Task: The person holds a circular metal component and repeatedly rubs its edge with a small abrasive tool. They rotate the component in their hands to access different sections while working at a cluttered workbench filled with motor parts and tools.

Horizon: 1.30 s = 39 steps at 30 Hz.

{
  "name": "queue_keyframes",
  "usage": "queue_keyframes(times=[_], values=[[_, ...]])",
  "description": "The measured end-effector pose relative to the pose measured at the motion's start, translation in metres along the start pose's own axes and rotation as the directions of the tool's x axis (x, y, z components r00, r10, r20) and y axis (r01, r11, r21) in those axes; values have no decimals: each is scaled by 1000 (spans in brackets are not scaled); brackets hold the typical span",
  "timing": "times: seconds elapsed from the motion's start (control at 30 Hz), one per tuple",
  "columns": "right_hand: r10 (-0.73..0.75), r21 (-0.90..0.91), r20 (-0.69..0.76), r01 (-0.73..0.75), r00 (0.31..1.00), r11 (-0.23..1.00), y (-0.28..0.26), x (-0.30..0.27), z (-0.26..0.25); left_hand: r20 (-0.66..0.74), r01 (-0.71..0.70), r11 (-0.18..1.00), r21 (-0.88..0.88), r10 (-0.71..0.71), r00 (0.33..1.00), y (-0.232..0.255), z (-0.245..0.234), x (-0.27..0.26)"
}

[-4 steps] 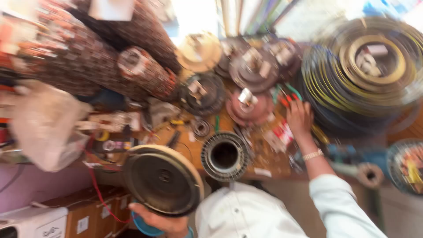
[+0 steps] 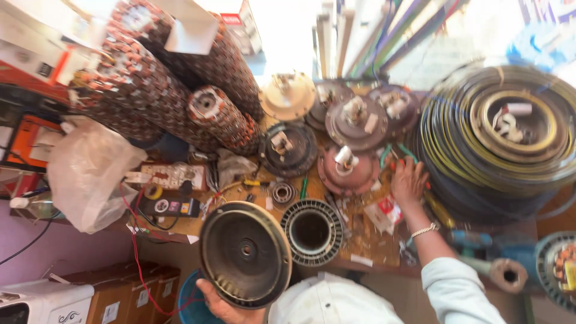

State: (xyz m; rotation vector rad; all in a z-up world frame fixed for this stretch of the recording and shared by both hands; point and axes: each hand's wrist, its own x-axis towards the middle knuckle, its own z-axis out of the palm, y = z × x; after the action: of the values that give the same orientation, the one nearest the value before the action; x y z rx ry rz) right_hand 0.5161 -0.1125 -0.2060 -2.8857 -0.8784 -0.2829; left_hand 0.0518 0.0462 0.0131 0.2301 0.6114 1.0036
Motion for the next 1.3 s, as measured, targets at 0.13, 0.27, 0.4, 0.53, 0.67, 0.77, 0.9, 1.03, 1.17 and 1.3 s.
queue_keyframes(times=[0.13,0.27,0.4,0.53,0.67,0.77,0.9,1.03,1.17,1.3], values=[[72,-130,132,-54,989,990,-6,17,-13,-138,74,997,22,-71,988,-8,8,7],[119,34,298,-135,947,990,1,16,-48,-72,100,995,-18,-101,992,-10,4,33],[233,161,492,-351,839,922,22,16,-91,-65,158,984,-86,-164,984,-18,0,43],[244,469,589,-572,771,673,47,-1,-123,9,158,980,-118,-158,987,-17,0,46],[155,625,375,-373,914,686,64,-45,-137,88,184,975,-123,-174,981,-12,-5,49],[150,554,214,-247,965,795,74,-87,-152,139,176,978,-115,-160,977,-12,-8,51],[242,520,136,-277,961,808,64,-123,-166,213,193,980,-48,-179,961,-9,-11,55],[257,627,81,-250,963,738,34,-129,-172,276,174,983,60,-184,943,-8,3,55],[236,669,147,-272,961,691,-1,-128,-168,329,117,957,265,-204,922,-11,33,54],[166,890,221,-268,961,368,-25,-130,-145,437,-32,900,435,-180,881,-16,52,50]])
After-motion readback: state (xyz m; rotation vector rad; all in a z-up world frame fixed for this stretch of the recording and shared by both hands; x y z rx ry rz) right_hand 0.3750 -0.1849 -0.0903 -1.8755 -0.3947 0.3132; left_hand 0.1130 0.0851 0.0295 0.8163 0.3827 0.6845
